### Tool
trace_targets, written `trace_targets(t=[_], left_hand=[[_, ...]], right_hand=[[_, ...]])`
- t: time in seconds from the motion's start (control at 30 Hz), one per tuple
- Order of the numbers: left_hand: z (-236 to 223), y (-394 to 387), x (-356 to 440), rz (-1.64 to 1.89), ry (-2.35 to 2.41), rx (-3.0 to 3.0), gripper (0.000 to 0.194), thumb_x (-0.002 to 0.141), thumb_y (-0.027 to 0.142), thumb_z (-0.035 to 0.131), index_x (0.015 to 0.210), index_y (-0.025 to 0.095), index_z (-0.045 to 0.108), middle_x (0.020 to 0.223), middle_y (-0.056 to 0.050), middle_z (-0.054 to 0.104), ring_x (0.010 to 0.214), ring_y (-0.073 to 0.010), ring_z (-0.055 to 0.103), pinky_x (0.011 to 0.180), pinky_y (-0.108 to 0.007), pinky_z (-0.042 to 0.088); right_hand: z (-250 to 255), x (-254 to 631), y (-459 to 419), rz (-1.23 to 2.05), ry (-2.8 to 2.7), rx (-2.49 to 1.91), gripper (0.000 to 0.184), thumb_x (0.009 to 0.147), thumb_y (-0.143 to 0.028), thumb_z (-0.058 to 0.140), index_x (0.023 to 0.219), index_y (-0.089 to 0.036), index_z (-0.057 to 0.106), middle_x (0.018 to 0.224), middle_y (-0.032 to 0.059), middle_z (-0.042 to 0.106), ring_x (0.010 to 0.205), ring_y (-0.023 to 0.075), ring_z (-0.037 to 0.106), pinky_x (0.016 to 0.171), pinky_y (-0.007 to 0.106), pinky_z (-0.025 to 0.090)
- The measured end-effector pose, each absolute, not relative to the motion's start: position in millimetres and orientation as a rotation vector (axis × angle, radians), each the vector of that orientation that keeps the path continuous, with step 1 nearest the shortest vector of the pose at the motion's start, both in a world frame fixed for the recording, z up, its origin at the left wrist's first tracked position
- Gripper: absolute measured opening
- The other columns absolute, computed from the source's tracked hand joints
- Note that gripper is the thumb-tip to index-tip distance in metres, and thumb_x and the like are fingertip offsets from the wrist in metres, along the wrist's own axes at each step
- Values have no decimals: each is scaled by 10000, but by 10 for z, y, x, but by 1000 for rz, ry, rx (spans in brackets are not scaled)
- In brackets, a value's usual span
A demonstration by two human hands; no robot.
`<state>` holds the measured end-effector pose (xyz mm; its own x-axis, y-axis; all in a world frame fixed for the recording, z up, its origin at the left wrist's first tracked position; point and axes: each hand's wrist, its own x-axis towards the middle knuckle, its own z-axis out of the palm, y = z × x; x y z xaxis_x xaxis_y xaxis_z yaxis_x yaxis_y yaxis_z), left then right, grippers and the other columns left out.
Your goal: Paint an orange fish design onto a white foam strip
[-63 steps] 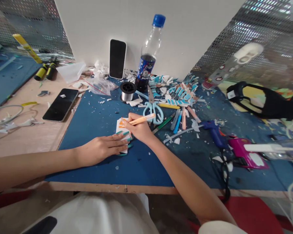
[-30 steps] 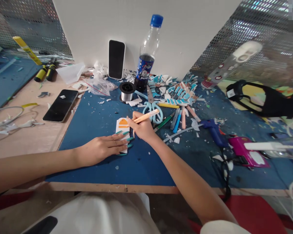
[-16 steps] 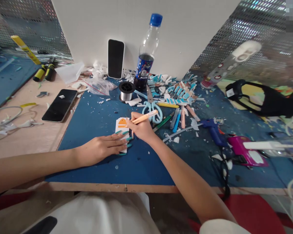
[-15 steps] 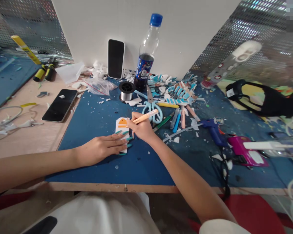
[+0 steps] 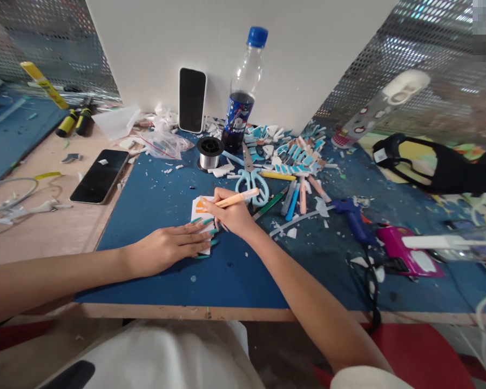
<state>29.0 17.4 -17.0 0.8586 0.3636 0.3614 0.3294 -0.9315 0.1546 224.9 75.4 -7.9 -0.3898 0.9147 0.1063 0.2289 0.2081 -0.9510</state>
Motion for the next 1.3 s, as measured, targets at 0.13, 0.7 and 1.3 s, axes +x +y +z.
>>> trace_targets(t=[0.13, 0.7, 1.3], left_hand=[[-167, 181, 275, 570, 552, 2957, 317, 954, 168, 361, 1172, 109, 583, 1264, -93, 569, 1224, -241, 489, 1028, -345, 451], [-180, 180, 269, 536, 543, 2916, 314, 950, 164, 374, 1192, 108, 568, 1293, -104, 540, 1260, -239, 441, 1052, -356, 429], [-159, 175, 273, 563, 550, 2921, 311, 946, 140, 366, 1176, 101, 571, 1274, -100, 561, 1245, -250, 460, 1041, -362, 438]], right_hand=[[-71, 2238, 757, 1181, -1782, -1072, 357, 769, -292, 585, 549, -214, 315, 431, -87, 334, 367, 66, 336, 402, 228, 285], [-124, 2277, 786, 970, -1764, -1117, 373, 744, -244, 555, 526, -213, 254, 482, -71, 236, 445, 77, 236, 458, 245, 223], [-172, 2294, 784, 1191, -1495, -1080, 410, 792, -346, 609, 559, -221, 295, 342, -103, 311, 284, 68, 297, 339, 230, 258]])
